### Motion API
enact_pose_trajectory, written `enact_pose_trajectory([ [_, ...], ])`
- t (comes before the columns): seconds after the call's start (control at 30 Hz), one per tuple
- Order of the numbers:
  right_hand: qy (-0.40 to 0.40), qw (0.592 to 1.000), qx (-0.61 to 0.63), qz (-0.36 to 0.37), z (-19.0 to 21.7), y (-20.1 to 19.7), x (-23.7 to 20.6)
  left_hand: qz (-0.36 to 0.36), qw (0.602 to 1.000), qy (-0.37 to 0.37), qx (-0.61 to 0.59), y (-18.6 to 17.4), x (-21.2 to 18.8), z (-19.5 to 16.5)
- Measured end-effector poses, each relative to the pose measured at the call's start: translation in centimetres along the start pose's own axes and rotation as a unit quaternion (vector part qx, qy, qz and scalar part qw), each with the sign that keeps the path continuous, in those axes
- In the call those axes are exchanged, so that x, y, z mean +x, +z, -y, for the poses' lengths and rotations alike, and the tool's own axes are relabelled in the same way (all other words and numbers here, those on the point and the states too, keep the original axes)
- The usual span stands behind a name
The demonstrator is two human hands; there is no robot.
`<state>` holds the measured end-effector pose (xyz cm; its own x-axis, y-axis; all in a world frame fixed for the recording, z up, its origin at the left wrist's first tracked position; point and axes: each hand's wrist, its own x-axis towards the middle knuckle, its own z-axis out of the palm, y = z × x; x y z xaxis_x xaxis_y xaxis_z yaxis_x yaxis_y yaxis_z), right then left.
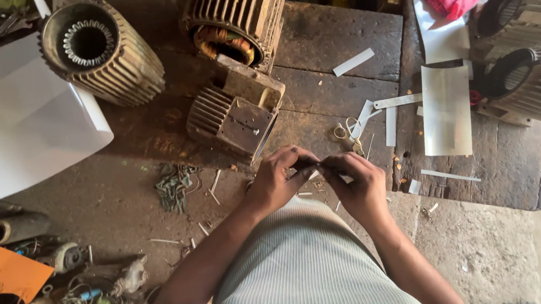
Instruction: The person cuts small strips of white material with shears and inserts them into slots on a motor housing. They repeatedly pick up the housing, insert strips, and place it back on the workbench. Another person is visible working nearby.
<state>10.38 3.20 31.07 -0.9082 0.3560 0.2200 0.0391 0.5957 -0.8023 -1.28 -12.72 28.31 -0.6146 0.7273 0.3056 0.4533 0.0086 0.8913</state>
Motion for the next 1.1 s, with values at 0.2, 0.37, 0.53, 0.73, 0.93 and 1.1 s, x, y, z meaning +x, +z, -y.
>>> enact_pose_trajectory([
  [0.2, 0.049, 0.996, 0.065, 0.025, 0.8, 0.7, 0.0, 0.002, 1.0, -0.008, -0.001, -0.9, -0.4, 0.3],
  [0.37, 0.06, 0.994, 0.088, 0.025, 1.4, 1.5, 0.2, -0.005, 1.0, 0.004, -0.02, -1.7, -0.7, 0.1],
  [0.53, 0.03, 0.998, 0.048, -0.017, 2.5, 2.4, -0.1, -0.02, 0.999, 0.001, -0.044, -1.5, -0.9, 0.3],
  [0.73, -0.066, 0.991, -0.085, -0.076, 2.3, 3.2, -0.9, 0.015, 0.99, -0.047, -0.131, -0.8, -1.8, 1.4],
  [0.93, 0.084, 0.987, 0.084, -0.111, 0.6, 5.0, -1.1, -0.01, 0.962, -0.082, -0.261, 0.4, -1.7, 2.0],
  [1.1, 0.114, 0.983, 0.089, -0.109, 0.7, 5.1, -2.8, 0.022, 0.983, -0.06, -0.17, -0.9, -1.9, 2.1],
])
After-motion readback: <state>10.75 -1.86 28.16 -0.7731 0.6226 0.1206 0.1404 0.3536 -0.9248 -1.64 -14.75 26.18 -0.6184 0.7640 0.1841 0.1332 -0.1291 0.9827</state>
